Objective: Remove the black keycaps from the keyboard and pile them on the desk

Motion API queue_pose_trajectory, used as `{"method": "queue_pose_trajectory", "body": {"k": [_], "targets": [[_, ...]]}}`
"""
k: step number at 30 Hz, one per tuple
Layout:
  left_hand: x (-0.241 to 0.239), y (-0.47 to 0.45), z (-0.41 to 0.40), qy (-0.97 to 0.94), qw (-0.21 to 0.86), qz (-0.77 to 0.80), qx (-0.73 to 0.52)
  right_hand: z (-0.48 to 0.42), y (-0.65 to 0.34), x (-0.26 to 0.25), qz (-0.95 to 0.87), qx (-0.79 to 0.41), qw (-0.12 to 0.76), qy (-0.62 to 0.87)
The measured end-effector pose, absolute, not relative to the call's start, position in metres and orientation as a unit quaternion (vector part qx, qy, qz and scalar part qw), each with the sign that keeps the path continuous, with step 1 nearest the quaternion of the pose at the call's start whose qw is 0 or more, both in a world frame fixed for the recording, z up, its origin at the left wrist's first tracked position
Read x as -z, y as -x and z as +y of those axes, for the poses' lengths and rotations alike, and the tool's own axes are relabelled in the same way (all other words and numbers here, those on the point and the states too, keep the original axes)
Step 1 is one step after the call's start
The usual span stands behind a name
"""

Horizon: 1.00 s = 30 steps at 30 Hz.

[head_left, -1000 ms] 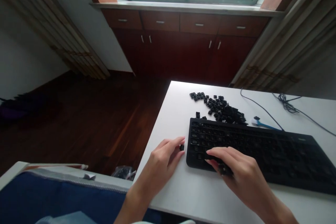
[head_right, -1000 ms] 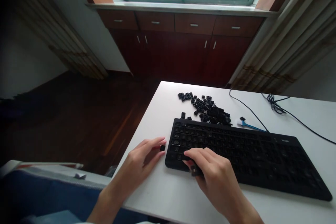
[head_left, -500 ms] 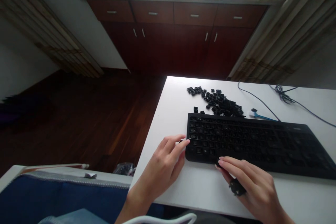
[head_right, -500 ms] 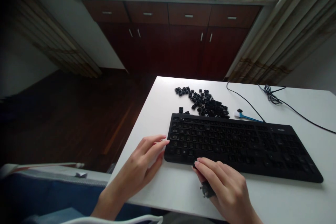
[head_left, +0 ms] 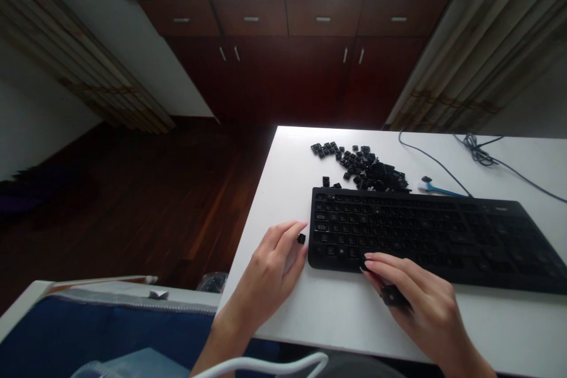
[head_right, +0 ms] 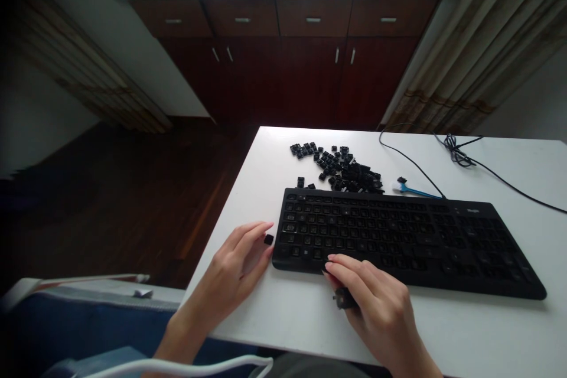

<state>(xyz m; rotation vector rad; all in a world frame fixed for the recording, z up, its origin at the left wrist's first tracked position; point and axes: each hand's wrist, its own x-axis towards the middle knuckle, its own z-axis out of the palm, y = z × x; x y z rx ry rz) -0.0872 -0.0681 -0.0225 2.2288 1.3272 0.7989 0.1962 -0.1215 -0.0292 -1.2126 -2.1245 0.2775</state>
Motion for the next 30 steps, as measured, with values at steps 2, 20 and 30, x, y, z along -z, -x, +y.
{"method": "queue_pose_trajectory", "body": {"k": [2,20,30], "targets": [[0.0229,0.0876,-0.0677,-0.798,0.211,0.485,-0.289,-0.1213,-0.1967,0.0304,-0.815,-0.105,0.334,0.462],[0.0247,0.0917,-0.0688,-0.746,0.253,0.513,-0.342,-0.1215,-0.1959,0.0305,-0.811,-0.085,0.357,0.455],[0.0215,0.0906,-0.0709,-0.715,0.297,0.515,-0.368,-0.1284,-0.1983,0.0336,-0.849,-0.068,0.313,0.420]]}}
